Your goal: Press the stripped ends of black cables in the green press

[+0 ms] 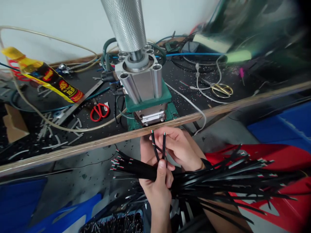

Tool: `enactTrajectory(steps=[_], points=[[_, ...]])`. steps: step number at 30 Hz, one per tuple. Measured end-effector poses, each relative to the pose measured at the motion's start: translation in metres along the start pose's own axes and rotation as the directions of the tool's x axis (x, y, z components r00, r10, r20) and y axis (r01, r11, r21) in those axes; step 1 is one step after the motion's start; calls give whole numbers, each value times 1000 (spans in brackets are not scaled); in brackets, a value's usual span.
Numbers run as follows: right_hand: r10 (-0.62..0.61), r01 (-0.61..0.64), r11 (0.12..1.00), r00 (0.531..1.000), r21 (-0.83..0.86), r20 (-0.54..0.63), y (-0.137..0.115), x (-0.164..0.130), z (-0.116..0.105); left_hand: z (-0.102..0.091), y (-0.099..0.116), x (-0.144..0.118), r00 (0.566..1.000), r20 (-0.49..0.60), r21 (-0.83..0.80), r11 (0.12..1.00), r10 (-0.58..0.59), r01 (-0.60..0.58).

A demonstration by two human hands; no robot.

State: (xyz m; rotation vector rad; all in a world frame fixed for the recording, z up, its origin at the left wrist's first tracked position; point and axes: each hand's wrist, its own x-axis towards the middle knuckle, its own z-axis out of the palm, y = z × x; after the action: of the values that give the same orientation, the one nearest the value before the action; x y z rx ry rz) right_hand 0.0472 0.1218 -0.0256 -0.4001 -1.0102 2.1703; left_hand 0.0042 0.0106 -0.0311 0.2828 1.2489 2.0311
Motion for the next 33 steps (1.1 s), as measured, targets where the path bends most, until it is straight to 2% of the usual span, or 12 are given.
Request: enactTrajectory(steps=[2, 4, 8, 12, 18, 25, 33], points=[[44, -39, 996, 997, -81, 70, -6, 0, -1, 0, 0, 0, 1000, -3, -1, 1000, -20, 20], [48, -36, 987, 996, -156, 77, -13, -1, 0, 0, 0, 0, 999, -9, 1, 999, -43, 43], [74, -66, 967, 997, -245, 25, -21, -2, 5, 2, 0, -3, 997, -16, 10, 997, -73, 74], [107, -117, 956, 993, -269, -49, -18, 4, 14, 0, 1, -5, 992, -39, 32, 992, -122, 123], [-82, -23, 902, 971, -432, -223, -19, 15, 29, -7, 4, 8, 994, 93, 50, 997, -62, 57], [-128, -32, 881, 944, -471, -304, -25, 21, 37, -1, 9, 17, 989, 138, 24, 998, -54, 51], [-188, 7, 859, 934, -512, -303, -24, 22, 42, 3, 13, 17, 989, 147, -14, 1000, -23, 25]])
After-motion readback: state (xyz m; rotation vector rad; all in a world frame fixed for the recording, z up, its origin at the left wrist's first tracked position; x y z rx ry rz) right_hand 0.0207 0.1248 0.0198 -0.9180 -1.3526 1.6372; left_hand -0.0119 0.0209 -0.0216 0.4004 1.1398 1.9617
